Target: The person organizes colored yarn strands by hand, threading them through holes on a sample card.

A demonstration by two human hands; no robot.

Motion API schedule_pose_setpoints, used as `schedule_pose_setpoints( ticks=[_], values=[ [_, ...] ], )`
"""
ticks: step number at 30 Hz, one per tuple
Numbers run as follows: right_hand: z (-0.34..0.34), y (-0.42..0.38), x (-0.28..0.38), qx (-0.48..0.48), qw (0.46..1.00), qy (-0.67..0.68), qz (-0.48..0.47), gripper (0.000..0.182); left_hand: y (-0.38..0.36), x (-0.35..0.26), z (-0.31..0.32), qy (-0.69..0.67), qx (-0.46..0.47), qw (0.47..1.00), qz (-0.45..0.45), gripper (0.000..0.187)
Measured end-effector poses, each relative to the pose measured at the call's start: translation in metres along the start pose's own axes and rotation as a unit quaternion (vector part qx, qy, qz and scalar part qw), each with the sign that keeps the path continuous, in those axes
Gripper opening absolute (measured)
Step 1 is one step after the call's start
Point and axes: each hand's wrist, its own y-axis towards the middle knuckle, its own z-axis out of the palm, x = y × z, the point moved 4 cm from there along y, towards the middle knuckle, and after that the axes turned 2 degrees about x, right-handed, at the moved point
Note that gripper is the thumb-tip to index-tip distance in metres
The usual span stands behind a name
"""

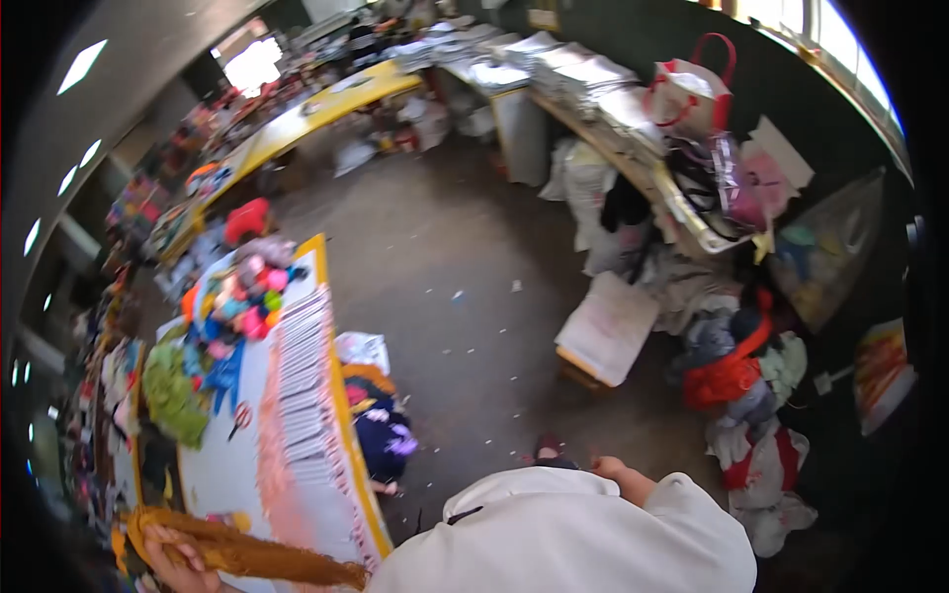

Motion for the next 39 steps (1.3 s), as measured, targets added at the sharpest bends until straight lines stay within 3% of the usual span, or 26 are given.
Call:
schedule_pose_setpoints(
  ticks=[2, 3, 5, 8, 9, 13, 15, 16, 18, 21, 22, 24, 25, 26, 29, 30, 33, 37, 39],
  values=[
    [-0.042, 0.010, -0.012, -0.041, 0.999, 0.005, -0.012, 0.039, 0.001, 0.035, 0.095, -0.061, 0.138, 0.985, -0.088, 0.023],
    [-0.076, 0.000, -0.007, -0.040, 0.998, 0.023, 0.033, 0.027, -0.005, 0.045, 0.148, -0.058, 0.097, 0.985, -0.133, 0.022],
    [-0.129, 0.000, -0.025, -0.173, 0.984, 0.049, 0.022, 0.026, 0.003, 0.092, 0.203, -0.039, 0.194, 0.965, -0.172, 0.020],
    [-0.185, 0.009, -0.076, -0.303, 0.914, 0.263, 0.062, 0.019, -0.001, 0.135, 0.304, -0.078, 0.228, 0.933, -0.266, 0.017],
    [-0.207, -0.009, -0.076, -0.299, 0.886, 0.337, 0.109, 0.015, -0.001, 0.142, 0.338, -0.095, 0.267, 0.910, -0.302, 0.017],
    [-0.235, -0.035, -0.110, -0.394, 0.818, 0.401, 0.119, 0.010, 0.009, 0.188, 0.448, -0.252, 0.363, 0.817, -0.371, 0.013],
    [-0.230, -0.042, -0.123, -0.409, 0.790, 0.436, 0.136, 0.008, 0.008, 0.192, 0.503, -0.347, 0.346, 0.798, -0.352, 0.039],
    [-0.227, -0.043, -0.128, -0.413, 0.789, 0.429, 0.151, 0.008, 0.005, 0.187, 0.537, -0.443, 0.397, 0.721, -0.356, 0.072],
    [-0.214, -0.038, -0.137, -0.421, 0.771, 0.438, 0.189, 0.007, -0.004, 0.171, 0.598, -0.526, 0.399, 0.664, -0.351, 0.090],
    [-0.226, -0.030, -0.116, -0.452, 0.737, 0.464, 0.193, 0.007, -0.004, 0.185, 0.684, -0.631, 0.494, 0.463, -0.378, 0.099],
    [-0.237, -0.027, -0.105, -0.459, 0.728, 0.468, 0.201, 0.007, -0.004, 0.200, 0.712, -0.624, 0.510, 0.442, -0.394, 0.089],
    [-0.272, -0.011, -0.069, -0.464, 0.702, 0.498, 0.208, 0.006, 0.017, 0.273, 0.766, -0.544, 0.569, 0.494, -0.370, 0.075],
    [-0.274, 0.010, -0.066, -0.506, 0.677, 0.503, 0.182, 0.008, 0.010, 0.290, 0.808, -0.496, 0.612, 0.504, -0.355, 0.067],
    [-0.276, 0.027, -0.062, -0.505, 0.681, 0.493, 0.193, 0.009, -0.001, 0.305, 0.849, -0.476, 0.629, 0.499, -0.358, 0.070],
    [-0.306, 0.057, -0.016, -0.473, 0.649, 0.541, 0.249, 0.017, -0.048, 0.309, 0.955, -0.443, 0.664, 0.462, -0.386, 0.079],
    [-0.326, 0.063, 0.001, -0.462, 0.652, 0.561, 0.214, 0.028, -0.056, 0.309, 0.988, -0.440, 0.684, 0.441, -0.379, 0.082],
    [-0.441, 0.028, 0.064, -0.500, 0.679, 0.514, 0.159, 0.050, -0.074, 0.298, 1.067, -0.405, 0.738, 0.454, -0.292, 0.086],
    [-0.566, -0.023, 0.108, -0.601, 0.627, 0.488, 0.082, 0.047, -0.100, 0.282, 1.128, -0.427, 0.729, 0.457, -0.277, 0.087],
    [-0.613, -0.044, 0.132, -0.633, 0.633, 0.443, 0.038, 0.039, -0.113, 0.285, 1.145, -0.409, 0.748, 0.472, -0.223, 0.087]
  ],
)
